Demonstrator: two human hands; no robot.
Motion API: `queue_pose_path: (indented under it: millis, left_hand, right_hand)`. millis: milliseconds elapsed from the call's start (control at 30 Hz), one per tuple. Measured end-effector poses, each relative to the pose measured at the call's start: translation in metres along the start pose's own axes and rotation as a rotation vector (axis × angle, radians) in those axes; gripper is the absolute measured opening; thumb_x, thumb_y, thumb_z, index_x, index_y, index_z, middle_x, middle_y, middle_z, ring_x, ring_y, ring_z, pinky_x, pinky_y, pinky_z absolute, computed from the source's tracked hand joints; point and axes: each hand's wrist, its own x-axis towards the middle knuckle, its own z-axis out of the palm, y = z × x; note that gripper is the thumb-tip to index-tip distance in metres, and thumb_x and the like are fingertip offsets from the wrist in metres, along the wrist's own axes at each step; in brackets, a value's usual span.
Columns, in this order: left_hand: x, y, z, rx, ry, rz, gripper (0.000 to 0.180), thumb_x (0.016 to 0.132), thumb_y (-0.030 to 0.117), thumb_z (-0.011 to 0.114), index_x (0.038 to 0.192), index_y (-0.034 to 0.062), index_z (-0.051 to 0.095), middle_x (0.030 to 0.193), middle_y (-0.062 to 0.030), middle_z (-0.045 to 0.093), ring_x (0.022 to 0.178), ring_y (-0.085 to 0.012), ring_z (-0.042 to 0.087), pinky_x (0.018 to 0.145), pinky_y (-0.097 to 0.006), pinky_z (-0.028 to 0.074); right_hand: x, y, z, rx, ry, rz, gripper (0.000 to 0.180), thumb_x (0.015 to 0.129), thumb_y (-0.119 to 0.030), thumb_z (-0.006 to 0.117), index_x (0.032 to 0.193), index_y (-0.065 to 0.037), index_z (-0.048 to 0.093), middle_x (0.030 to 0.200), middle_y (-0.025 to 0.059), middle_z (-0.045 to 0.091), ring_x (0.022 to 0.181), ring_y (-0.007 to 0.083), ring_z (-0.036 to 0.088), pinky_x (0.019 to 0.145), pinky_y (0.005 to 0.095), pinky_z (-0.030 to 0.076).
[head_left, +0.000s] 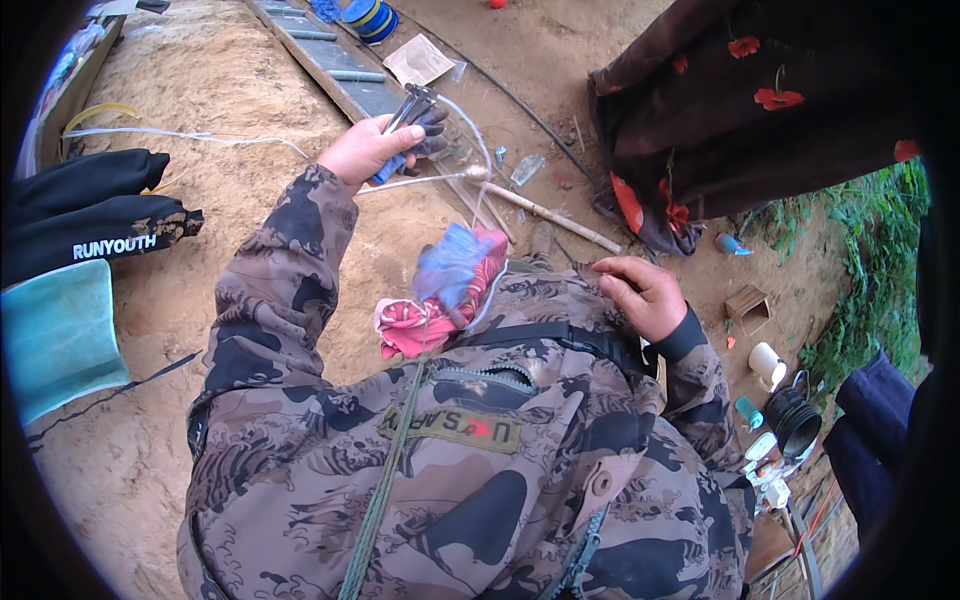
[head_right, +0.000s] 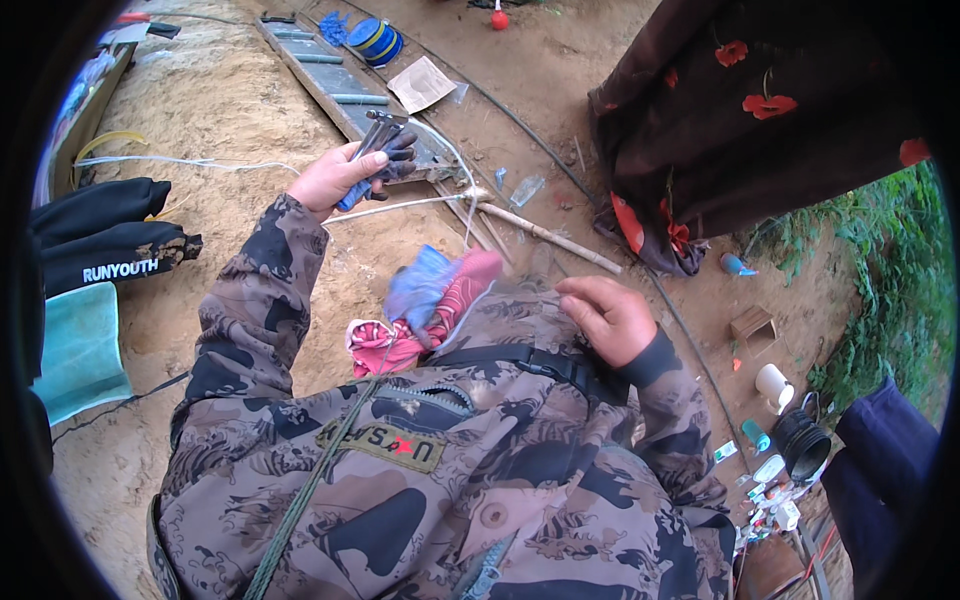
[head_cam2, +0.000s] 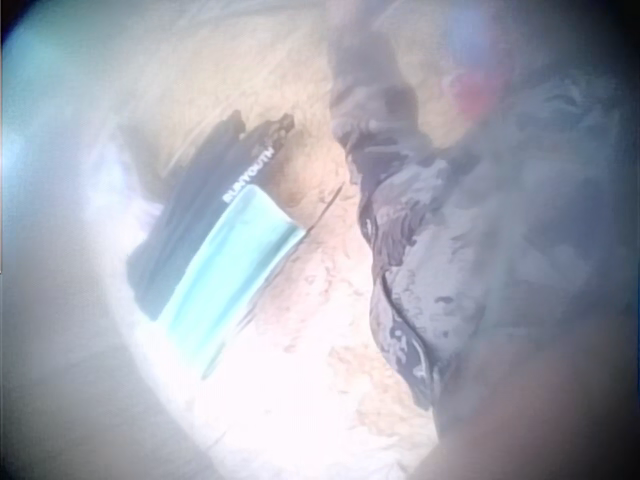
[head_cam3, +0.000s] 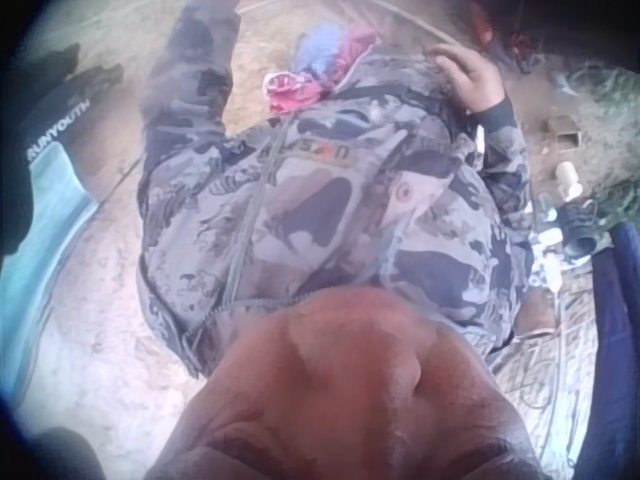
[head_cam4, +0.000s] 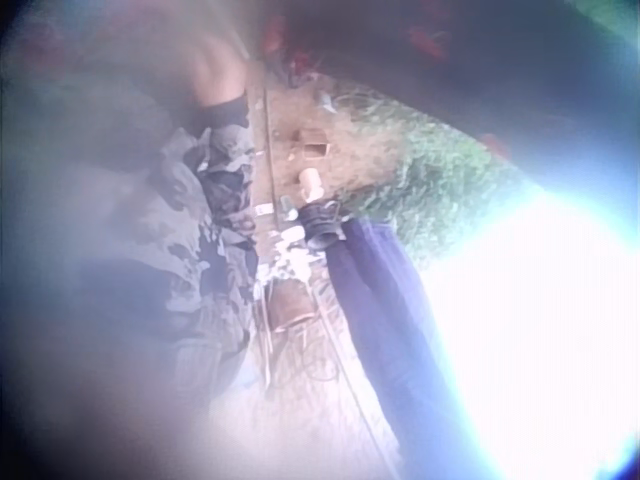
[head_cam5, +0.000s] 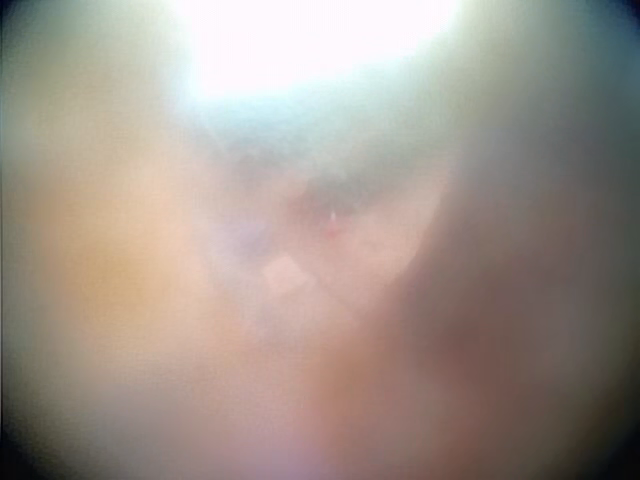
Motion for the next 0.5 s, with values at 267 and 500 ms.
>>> queue_pose_path:
  millis: [267,500]
  left_hand:
    - [-0.028,-0.079,0.062,0.184,-0.168,-0.222,0.044,0.093,0.026,0.068,0.127,0.0000,0.057,0.102,-0.0066,0.070,0.076,-0.0103,0.062,0.070,-0.026,0.053]
    - [-0.073,-0.089,0.088,0.282,-0.184,-0.260,0.054,0.084,0.022,0.073,0.130,-0.0013,0.054,0.112,-0.0056,0.065,0.100,-0.0132,0.059,0.091,-0.027,0.045]
  right_hand:
    - [0.011,-0.002,0.019,0.087,-0.148,0.073,0.024,0.092,-0.015,0.065,0.113,-0.003,0.068,0.099,0.0143,0.070,0.088,0.0227,0.067,0.079,0.0324,0.052]
    - [0.048,0.001,0.056,-0.124,-0.320,-0.206,0.027,0.090,-0.021,0.063,0.112,-0.006,0.068,0.105,0.0176,0.069,0.097,0.0341,0.066,0.085,0.0398,0.052]
